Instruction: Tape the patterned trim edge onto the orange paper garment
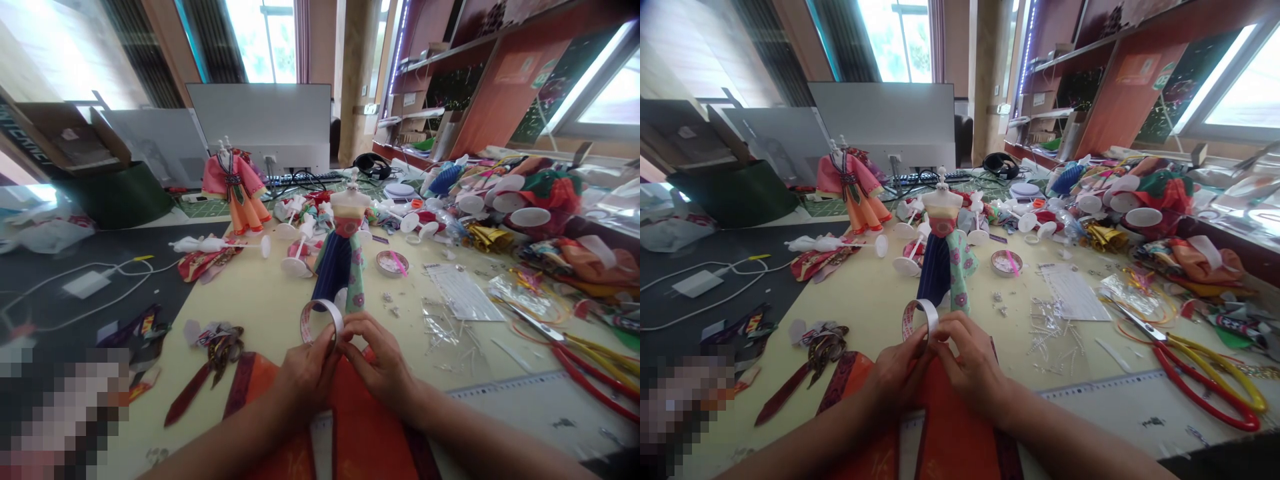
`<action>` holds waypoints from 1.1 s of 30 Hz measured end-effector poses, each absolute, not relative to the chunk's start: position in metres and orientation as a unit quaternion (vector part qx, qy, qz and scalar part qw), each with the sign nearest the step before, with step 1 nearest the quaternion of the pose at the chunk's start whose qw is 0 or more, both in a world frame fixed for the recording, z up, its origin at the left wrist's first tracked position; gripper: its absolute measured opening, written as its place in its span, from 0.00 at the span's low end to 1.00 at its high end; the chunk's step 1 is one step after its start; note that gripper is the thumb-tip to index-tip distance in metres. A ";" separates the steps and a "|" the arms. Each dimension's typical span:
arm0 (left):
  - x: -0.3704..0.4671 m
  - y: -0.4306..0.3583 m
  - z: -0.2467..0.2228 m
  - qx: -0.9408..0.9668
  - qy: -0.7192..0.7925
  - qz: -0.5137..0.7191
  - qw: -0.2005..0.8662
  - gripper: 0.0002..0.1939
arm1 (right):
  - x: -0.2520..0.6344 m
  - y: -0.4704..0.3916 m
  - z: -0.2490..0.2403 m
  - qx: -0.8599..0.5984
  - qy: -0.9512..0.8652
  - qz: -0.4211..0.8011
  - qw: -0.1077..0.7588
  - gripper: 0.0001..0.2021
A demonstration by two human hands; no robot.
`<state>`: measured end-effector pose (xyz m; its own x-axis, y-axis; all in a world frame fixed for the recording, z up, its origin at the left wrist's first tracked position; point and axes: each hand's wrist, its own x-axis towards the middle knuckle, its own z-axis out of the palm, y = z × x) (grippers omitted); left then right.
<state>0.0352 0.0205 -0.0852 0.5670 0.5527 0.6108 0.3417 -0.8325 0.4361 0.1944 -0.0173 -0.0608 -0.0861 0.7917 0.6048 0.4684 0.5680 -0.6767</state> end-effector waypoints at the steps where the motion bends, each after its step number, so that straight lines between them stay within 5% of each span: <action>1: 0.035 0.020 -0.085 0.875 0.255 0.388 0.139 0.22 | 0.194 -0.017 -0.061 -0.439 -0.718 0.160 0.515 0.06; 33: 0.031 0.023 -0.083 0.880 0.242 0.381 0.143 0.22 | 0.195 -0.017 -0.062 -0.470 -0.705 0.184 0.498 0.11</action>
